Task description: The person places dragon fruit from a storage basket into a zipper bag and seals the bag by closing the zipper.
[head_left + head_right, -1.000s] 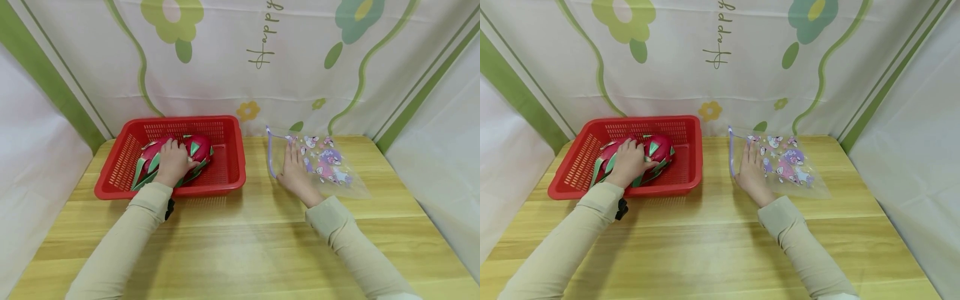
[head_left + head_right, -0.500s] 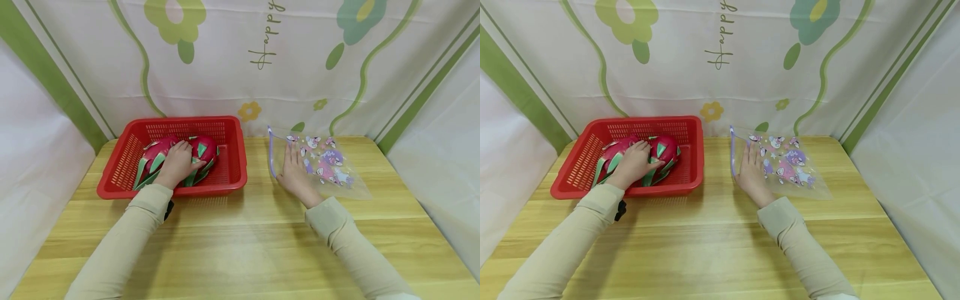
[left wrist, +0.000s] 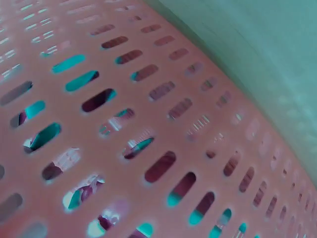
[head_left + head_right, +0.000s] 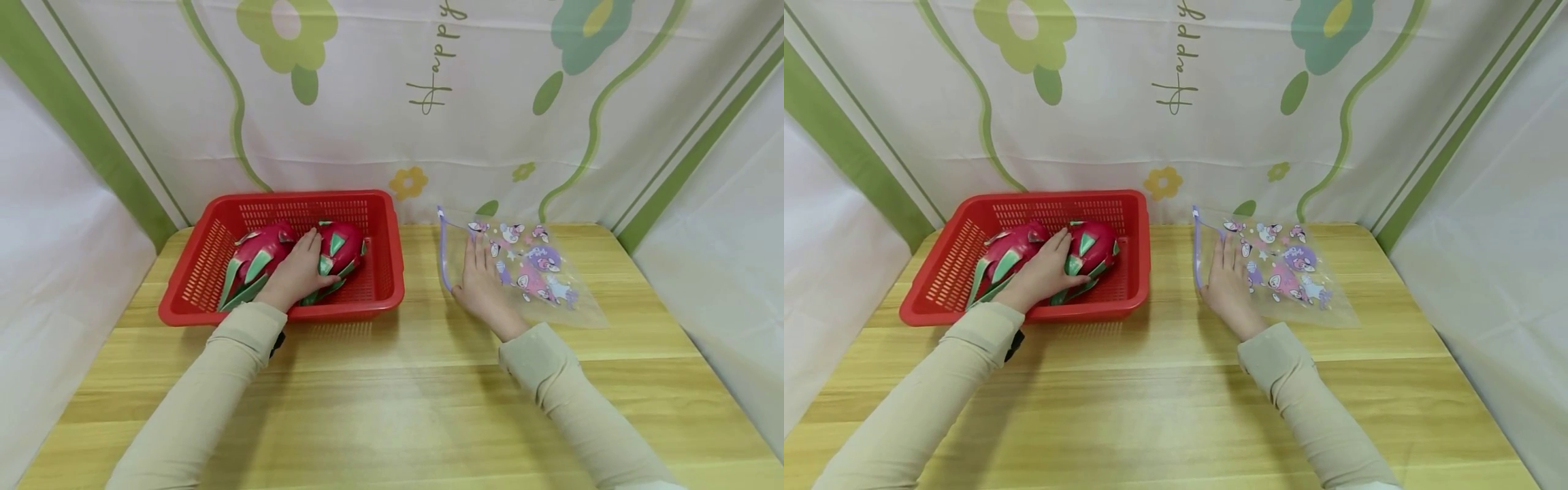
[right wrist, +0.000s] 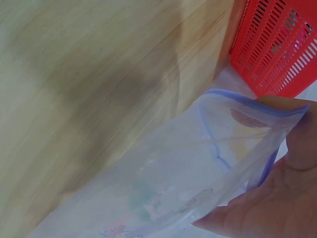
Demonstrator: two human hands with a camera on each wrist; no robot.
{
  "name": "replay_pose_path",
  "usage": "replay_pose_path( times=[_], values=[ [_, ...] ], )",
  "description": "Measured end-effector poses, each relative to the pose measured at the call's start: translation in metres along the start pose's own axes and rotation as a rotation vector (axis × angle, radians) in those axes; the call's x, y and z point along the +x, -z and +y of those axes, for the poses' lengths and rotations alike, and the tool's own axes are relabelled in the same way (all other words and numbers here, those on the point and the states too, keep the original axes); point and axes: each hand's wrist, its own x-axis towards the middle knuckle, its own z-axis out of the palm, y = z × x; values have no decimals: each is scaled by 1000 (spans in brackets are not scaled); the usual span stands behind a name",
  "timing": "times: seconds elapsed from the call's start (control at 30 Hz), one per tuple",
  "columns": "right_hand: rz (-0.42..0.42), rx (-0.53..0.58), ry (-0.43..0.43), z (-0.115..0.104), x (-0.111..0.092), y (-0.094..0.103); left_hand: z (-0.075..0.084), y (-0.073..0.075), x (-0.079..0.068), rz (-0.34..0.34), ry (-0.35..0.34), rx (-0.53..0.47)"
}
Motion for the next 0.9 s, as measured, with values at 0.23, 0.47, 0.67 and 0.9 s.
replay_pose_path(
  times=[0.23,0.47,0.67,0.9],
  values=[
    [-6,9,4,0,1,-2,-1,-5,1,-20,24,-26],
    [-8,14,5,-1,1,-4,-3,-8,1,-57,83,-126],
    [-5,10,14,-1,1,-4,-2,-7,1,-85,102,-133],
    [-12,2,17,0,1,-5,0,-6,1,-104,116,-245]
  ],
)
